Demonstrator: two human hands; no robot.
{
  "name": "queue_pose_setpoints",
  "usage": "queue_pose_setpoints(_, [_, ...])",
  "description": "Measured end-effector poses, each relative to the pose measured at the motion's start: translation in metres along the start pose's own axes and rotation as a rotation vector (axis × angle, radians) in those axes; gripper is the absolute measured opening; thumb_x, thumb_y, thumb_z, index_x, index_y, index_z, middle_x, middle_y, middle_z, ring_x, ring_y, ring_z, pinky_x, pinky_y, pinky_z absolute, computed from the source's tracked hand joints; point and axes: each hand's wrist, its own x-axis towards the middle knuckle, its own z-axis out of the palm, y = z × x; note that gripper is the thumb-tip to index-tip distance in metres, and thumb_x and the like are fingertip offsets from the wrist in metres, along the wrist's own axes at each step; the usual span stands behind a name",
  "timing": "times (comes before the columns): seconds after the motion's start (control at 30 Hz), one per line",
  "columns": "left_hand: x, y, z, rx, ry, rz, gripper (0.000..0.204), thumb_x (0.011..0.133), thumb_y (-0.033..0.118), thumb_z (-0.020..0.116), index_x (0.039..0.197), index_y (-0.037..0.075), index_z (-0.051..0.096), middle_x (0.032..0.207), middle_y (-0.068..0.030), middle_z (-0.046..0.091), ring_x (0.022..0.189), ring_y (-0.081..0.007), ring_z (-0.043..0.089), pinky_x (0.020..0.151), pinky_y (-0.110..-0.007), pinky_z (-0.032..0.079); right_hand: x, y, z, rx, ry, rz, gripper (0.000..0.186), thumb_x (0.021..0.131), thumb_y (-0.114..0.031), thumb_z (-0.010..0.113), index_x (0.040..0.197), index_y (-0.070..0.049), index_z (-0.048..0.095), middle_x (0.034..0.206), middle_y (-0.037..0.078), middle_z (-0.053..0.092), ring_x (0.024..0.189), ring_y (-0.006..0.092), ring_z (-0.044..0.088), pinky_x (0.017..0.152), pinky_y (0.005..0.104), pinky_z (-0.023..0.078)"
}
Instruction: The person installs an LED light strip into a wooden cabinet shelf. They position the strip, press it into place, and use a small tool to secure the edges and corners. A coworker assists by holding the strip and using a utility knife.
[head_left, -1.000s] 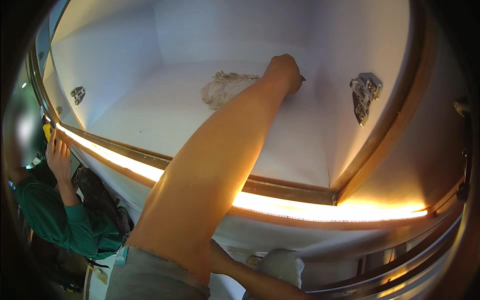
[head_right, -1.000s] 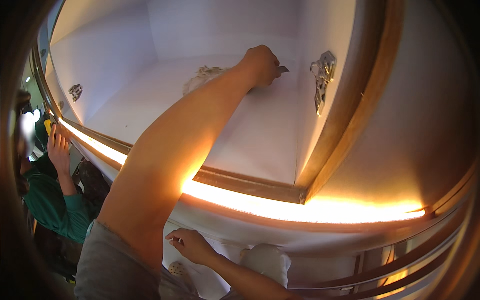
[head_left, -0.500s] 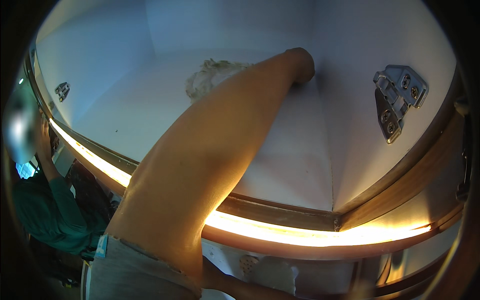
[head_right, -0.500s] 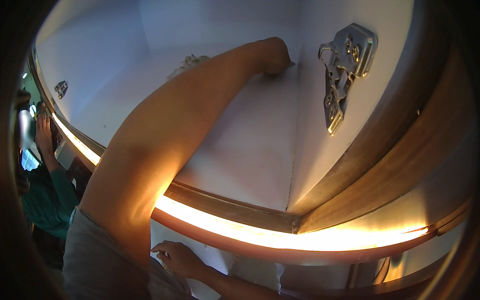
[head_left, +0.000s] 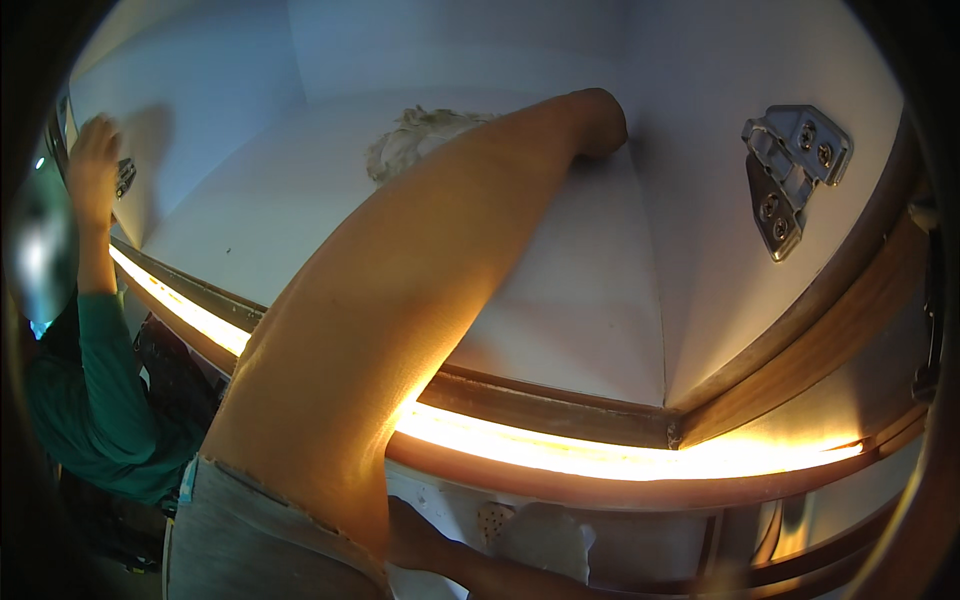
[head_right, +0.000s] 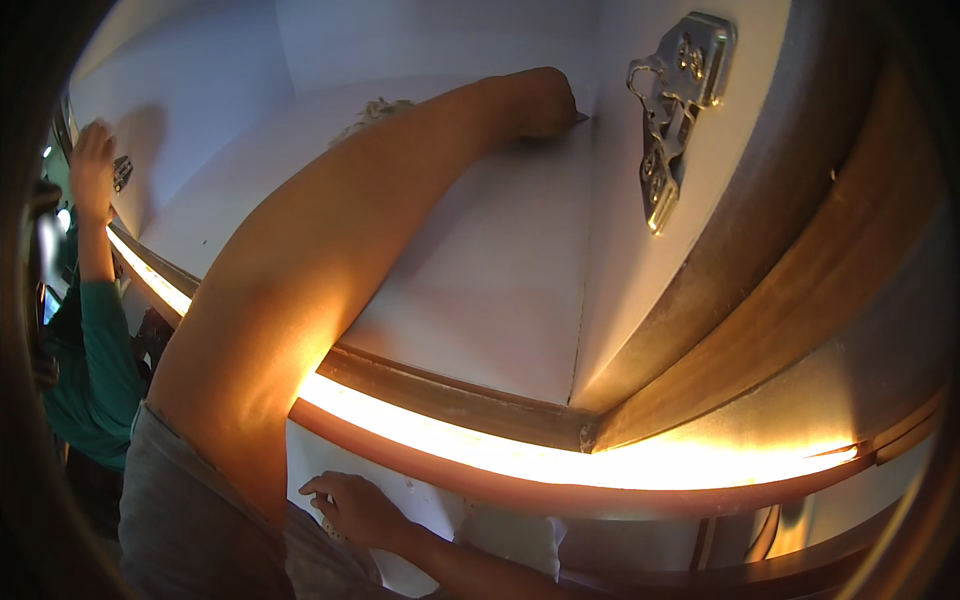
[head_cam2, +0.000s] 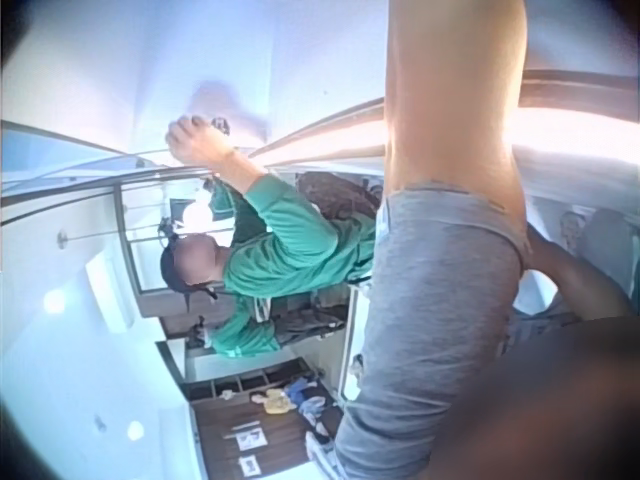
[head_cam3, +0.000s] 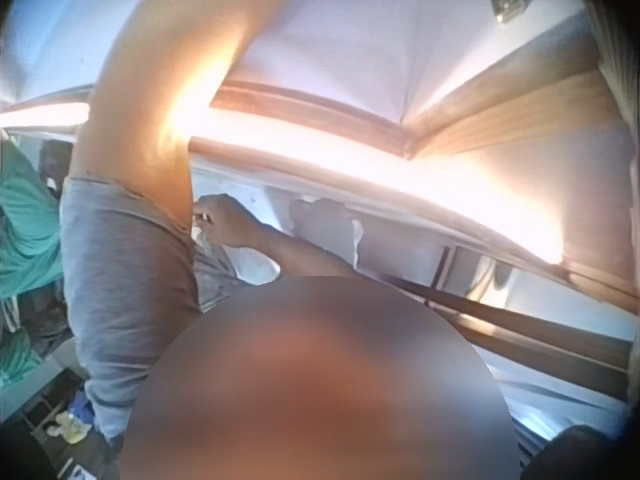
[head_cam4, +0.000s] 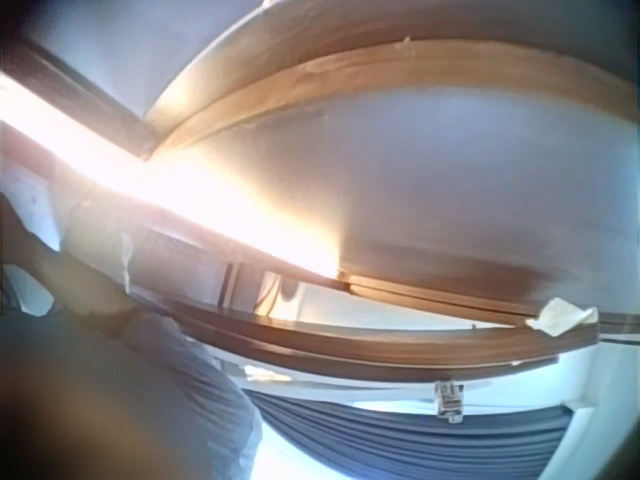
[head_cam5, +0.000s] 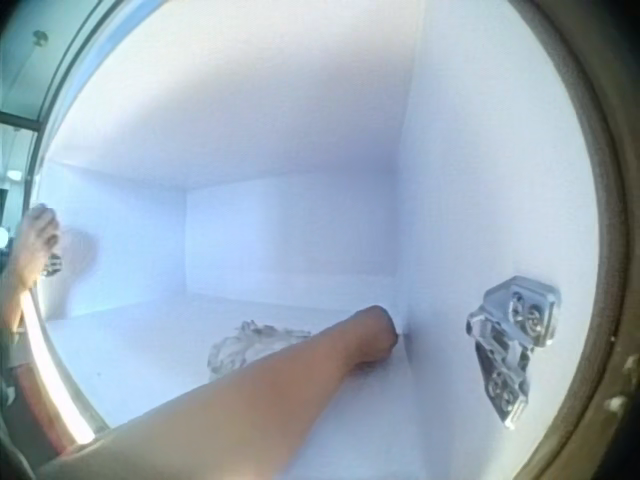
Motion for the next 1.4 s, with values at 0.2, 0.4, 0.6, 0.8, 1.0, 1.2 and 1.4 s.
queue_pose_setpoints(0.2, [-0.01, 0.004, -0.006, 0.041, -0.046, -0.007, 0.032, 0.102, 0.012, 0.053, 0.114, -0.001, 0.08, 0.119, -0.0202, 0.077, 0.109, -0.0379, 0.075, 0.097, -0.047, 0.06, 0.002, 0.004, 0.002, -0.042, 0.003, -0.046, 0.021, 0.102, -0.009, 0.062, 0.118, -0.003, 0.075, 0.106, 0.019, 0.074, 0.102, 0.0389, 0.071, 0.092, 0.047, 0.055])
queue_pose_setpoints(0.4, [-0.019, 0.007, -0.006, 0.05, 0.001, 0.061, 0.031, 0.101, 0.01, 0.055, 0.116, -0.001, 0.08, 0.119, -0.02, 0.078, 0.109, -0.0375, 0.075, 0.098, -0.047, 0.06, 0.005, 0.005, 0.001, -0.105, 0.03, -0.012, 0.023, 0.099, -0.005, 0.064, 0.119, -0.004, 0.075, 0.105, 0.018, 0.074, 0.101, 0.0377, 0.071, 0.092, 0.0459, 0.055])
queue_pose_setpoints(0.6, [-0.029, 0.009, -0.004, 0.145, -0.004, 0.141, 0.031, 0.104, 0.011, 0.052, 0.119, 0.002, 0.077, 0.119, -0.0175, 0.078, 0.111, -0.0367, 0.075, 0.097, -0.045, 0.061, 0.012, 0.014, 0.002, -0.129, 0.008, -0.032, 0.026, 0.096, -0.003, 0.064, 0.12, -0.004, 0.075, 0.103, 0.018, 0.074, 0.099, 0.0362, 0.072, 0.091, 0.0447, 0.055])
queue_pose_setpoints(0.8, [-0.046, 0.022, -0.016, 0.239, -0.067, 0.179, 0.03, 0.103, 0.009, 0.052, 0.117, 0.002, 0.078, 0.114, -0.0176, 0.079, 0.109, -0.0359, 0.075, 0.096, -0.044, 0.062, 0.018, 0.026, 0.007, -0.121, 0.045, -0.07, 0.029, 0.096, -0.004, 0.063, 0.124, -0.004, 0.075, 0.102, 0.018, 0.075, 0.097, 0.035, 0.073, 0.091, 0.0437, 0.055])
queue_pose_setpoints(1.0, [-0.059, 0.029, -0.012, 0.189, -0.123, 0.144, 0.03, 0.102, 0.008, 0.053, 0.117, 0.002, 0.078, 0.113, -0.0175, 0.079, 0.107, -0.0366, 0.075, 0.096, -0.043, 0.061, 0.021, 0.024, 0.007, -0.128, 0.044, -0.026, 0.029, 0.098, -0.005, 0.063, 0.125, -0.005, 0.074, 0.1, 0.016, 0.075, 0.093, 0.031, 0.073, 0.09, 0.0421, 0.056])
queue_pose_setpoints(1.2, [-0.086, 0.041, -0.009, -0.207, 0.049, 0.04, 0.029, 0.104, 0.013, 0.056, 0.12, 0.003, 0.079, 0.113, -0.0181, 0.079, 0.109, -0.0348, 0.072, 0.096, -0.042, 0.057, 0.02, 0.029, 0.007, -0.151, 0.051, -0.031, 0.029, 0.1, -0.005, 0.066, 0.128, -0.005, 0.073, 0.097, 0.012, 0.074, 0.083, 0.025, 0.071, 0.083, 0.0395, 0.056])
queue_pose_setpoints(1.4, [-0.117, 0.059, -0.015, -0.802, 0.042, -0.223, 0.031, 0.106, 0.022, 0.06, 0.119, 0.003, 0.081, 0.117, -0.0198, 0.078, 0.107, -0.0332, 0.071, 0.097, -0.045, 0.053, 0.023, 0.04, 0.007, -0.187, 0.057, -0.075, 0.03, 0.101, -0.005, 0.068, 0.131, -0.004, 0.072, 0.09, 0.009, 0.072, 0.073, 0.0178, 0.067, 0.074, 0.0359, 0.056])
